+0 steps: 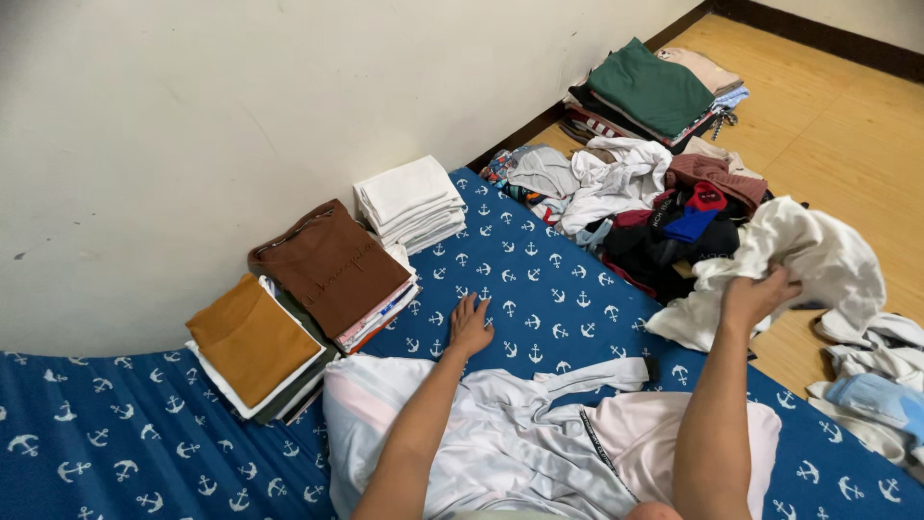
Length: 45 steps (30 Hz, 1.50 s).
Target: The person sits on a bed and folds several garments, including a brown t-shirt, a pink sweater, and a white tank top. Each item is smoothed, folded into a compact rectangle, and placed on a growing stack to the left.
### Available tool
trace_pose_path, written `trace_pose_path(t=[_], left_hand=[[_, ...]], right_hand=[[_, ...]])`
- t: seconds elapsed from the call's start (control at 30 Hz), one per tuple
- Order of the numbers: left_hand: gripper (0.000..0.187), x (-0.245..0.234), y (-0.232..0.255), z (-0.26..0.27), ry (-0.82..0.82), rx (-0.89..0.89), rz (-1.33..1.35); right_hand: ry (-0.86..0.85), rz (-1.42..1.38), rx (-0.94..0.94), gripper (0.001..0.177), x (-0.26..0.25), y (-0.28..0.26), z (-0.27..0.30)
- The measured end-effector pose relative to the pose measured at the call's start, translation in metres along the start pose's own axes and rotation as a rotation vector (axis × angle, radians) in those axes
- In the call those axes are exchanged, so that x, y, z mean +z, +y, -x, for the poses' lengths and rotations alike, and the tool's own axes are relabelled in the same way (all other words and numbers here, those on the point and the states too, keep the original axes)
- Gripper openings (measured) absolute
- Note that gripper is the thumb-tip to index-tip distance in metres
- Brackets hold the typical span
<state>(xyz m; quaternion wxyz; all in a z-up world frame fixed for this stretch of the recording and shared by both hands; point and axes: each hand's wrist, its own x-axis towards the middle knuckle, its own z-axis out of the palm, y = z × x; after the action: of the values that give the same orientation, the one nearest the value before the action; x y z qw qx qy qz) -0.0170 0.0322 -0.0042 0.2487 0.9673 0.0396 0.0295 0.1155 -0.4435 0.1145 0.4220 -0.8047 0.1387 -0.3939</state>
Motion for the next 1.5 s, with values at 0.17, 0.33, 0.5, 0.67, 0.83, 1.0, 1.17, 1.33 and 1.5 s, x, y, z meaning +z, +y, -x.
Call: trace_pose_path(t=[0.17, 0.33, 0.5, 0.67, 0.83, 1.0, 1.17, 1.33, 1.5], left_hand=[[0.084, 0.003, 0.003, 0.001, -0.137, 0.008, -0.062], [0.116, 0.009, 0.009, -0.005, -0.417, -0.063, -0.145], [0.143, 0.014, 0.015, -0.025, -0.53, -0.135, -0.139], [0.16, 0.021, 0.018, -0.042, -0.579, -0.197, -0.089], [0.169, 0.025, 0.023, -0.065, -0.612, -0.243, -0.096], [0.171, 0.033, 0.024, -0.09, -0.615, -0.264, -0.081], [0.171, 0.034, 0.026, -0.114, -0.64, -0.261, -0.09], [0.172, 0.03, 0.03, -0.125, -0.652, -0.272, -0.075], [0.172, 0.028, 0.032, -0.127, -0.655, -0.26, -0.066]], right_hand=[[-0.194, 0.304, 0.277, 0.058, 0.018, -0.005, 0.025], [-0.507, 0.227, 0.323, 0.052, 0.057, -0.017, 0.019], [-0.619, 0.221, 0.144, 0.047, 0.105, -0.034, -0.002], [-0.516, 0.217, -0.012, 0.031, 0.141, -0.046, -0.023], [-0.471, 0.247, -0.133, 0.026, 0.158, -0.043, -0.051], [-0.245, 0.124, -0.134, 0.028, 0.179, -0.01, -0.091], [0.018, -0.001, 0.149, 0.028, 0.179, 0.019, -0.148], [-0.313, -0.542, 0.807, 0.056, 0.144, 0.024, -0.17], [-0.625, -0.474, 0.833, 0.062, 0.135, 0.02, -0.163]])
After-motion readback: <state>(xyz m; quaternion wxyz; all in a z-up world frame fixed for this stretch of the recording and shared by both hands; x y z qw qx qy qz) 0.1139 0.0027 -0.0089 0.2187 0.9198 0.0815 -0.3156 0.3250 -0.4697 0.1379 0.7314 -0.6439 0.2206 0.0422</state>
